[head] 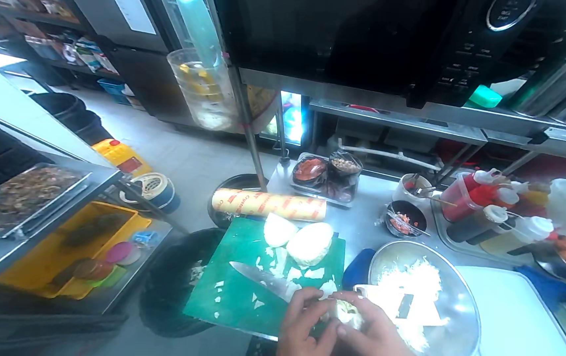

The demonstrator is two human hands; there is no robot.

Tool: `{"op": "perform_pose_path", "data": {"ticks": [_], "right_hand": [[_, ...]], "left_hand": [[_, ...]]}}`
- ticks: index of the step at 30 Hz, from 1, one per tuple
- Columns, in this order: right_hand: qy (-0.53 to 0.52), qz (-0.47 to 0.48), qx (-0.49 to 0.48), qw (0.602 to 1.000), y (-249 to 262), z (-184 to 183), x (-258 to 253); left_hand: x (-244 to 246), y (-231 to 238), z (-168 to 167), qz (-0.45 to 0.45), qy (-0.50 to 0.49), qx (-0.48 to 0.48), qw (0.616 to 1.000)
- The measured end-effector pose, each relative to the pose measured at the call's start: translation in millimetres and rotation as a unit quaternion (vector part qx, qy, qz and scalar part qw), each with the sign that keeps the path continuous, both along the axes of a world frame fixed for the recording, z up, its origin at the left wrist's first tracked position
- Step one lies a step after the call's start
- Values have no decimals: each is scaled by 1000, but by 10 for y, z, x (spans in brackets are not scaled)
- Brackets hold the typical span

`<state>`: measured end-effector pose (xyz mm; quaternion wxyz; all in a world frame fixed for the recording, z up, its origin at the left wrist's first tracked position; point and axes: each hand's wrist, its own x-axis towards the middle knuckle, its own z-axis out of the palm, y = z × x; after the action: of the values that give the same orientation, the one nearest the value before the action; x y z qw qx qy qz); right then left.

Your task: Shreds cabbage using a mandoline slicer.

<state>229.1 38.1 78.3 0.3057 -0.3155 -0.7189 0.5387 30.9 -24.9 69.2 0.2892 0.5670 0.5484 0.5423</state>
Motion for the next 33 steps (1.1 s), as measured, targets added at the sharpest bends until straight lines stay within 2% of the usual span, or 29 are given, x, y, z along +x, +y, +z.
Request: {"op": "perform_pose_path", "data": {"ticks": [9, 14, 18, 21, 25, 30, 33], "right_hand": [[-33, 2, 10, 999, -14, 78, 0], [-35, 30, 11, 999, 19, 83, 9], [-30, 24, -15, 999, 23, 68, 16], [-11, 25, -13, 1000, 29, 53, 22], [53, 19, -52, 997, 29, 42, 17], [103, -6, -49, 994, 46, 22, 14], [102, -20, -45, 994, 29, 44, 10]], "left_hand": [[-39, 32, -80, -1, 26, 56, 998], [-57, 53, -70, -45, -1, 46, 998], [-40, 56, -89, -42, -27, 56, 997], [-37, 68, -132, -30, -54, 56, 997], [-21, 52, -117, -53, -156, 20, 986], [-20, 46, -144, -62, -131, 45, 988], [-4, 52, -128, -60, -158, 43, 985]]}}
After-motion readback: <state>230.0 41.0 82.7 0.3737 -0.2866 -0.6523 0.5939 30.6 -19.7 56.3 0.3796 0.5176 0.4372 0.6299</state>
